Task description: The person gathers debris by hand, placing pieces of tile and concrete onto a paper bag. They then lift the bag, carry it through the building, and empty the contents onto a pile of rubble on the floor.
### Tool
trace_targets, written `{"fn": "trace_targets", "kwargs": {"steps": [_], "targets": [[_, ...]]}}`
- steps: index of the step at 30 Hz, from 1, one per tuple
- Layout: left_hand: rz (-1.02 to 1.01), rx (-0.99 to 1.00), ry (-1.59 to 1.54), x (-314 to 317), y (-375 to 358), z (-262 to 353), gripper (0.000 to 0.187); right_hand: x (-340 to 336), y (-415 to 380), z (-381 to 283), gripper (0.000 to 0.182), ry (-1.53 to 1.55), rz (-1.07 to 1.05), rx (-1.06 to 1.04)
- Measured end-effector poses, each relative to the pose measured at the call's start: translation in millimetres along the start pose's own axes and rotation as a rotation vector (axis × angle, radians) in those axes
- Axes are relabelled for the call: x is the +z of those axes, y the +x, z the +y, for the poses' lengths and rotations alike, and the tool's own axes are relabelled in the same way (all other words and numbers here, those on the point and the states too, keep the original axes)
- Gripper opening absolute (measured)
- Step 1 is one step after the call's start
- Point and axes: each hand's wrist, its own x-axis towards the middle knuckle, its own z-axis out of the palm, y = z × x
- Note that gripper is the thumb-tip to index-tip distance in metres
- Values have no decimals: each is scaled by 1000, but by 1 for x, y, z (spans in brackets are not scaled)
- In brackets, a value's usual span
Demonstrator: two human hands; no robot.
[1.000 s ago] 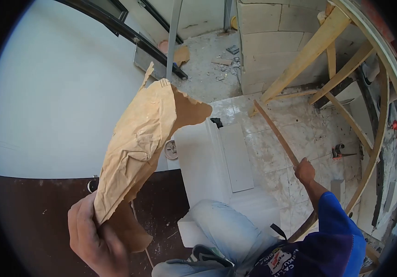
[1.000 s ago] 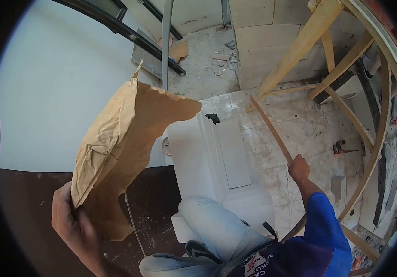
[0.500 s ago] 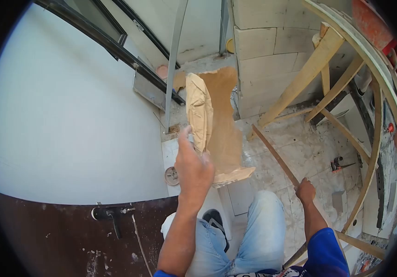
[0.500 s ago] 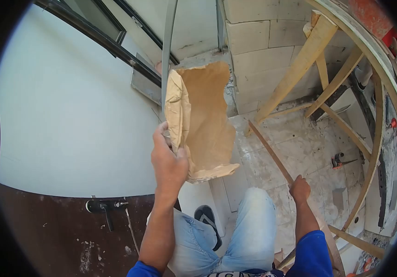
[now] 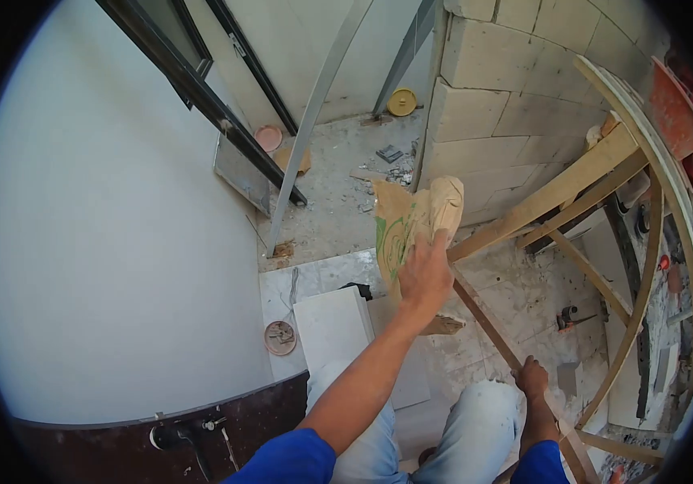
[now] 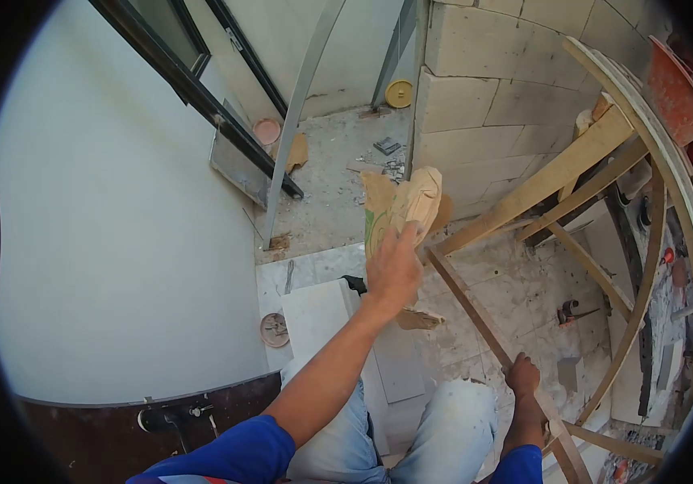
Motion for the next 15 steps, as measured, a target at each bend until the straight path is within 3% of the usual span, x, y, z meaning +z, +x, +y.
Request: {"fn": "trace_targets", "kwargs": {"steps": [6,10,15], "targets": [[24,-188,104,-8,24,-89,45,3,6,-7,58,87,-3,75],[193,-174,76,-15,29,-134,47,1,1,-3,59,48,-23,37],[289,17,55,-34,29,-155,49,-10,1,-1,57,59,-79,-24]]}}
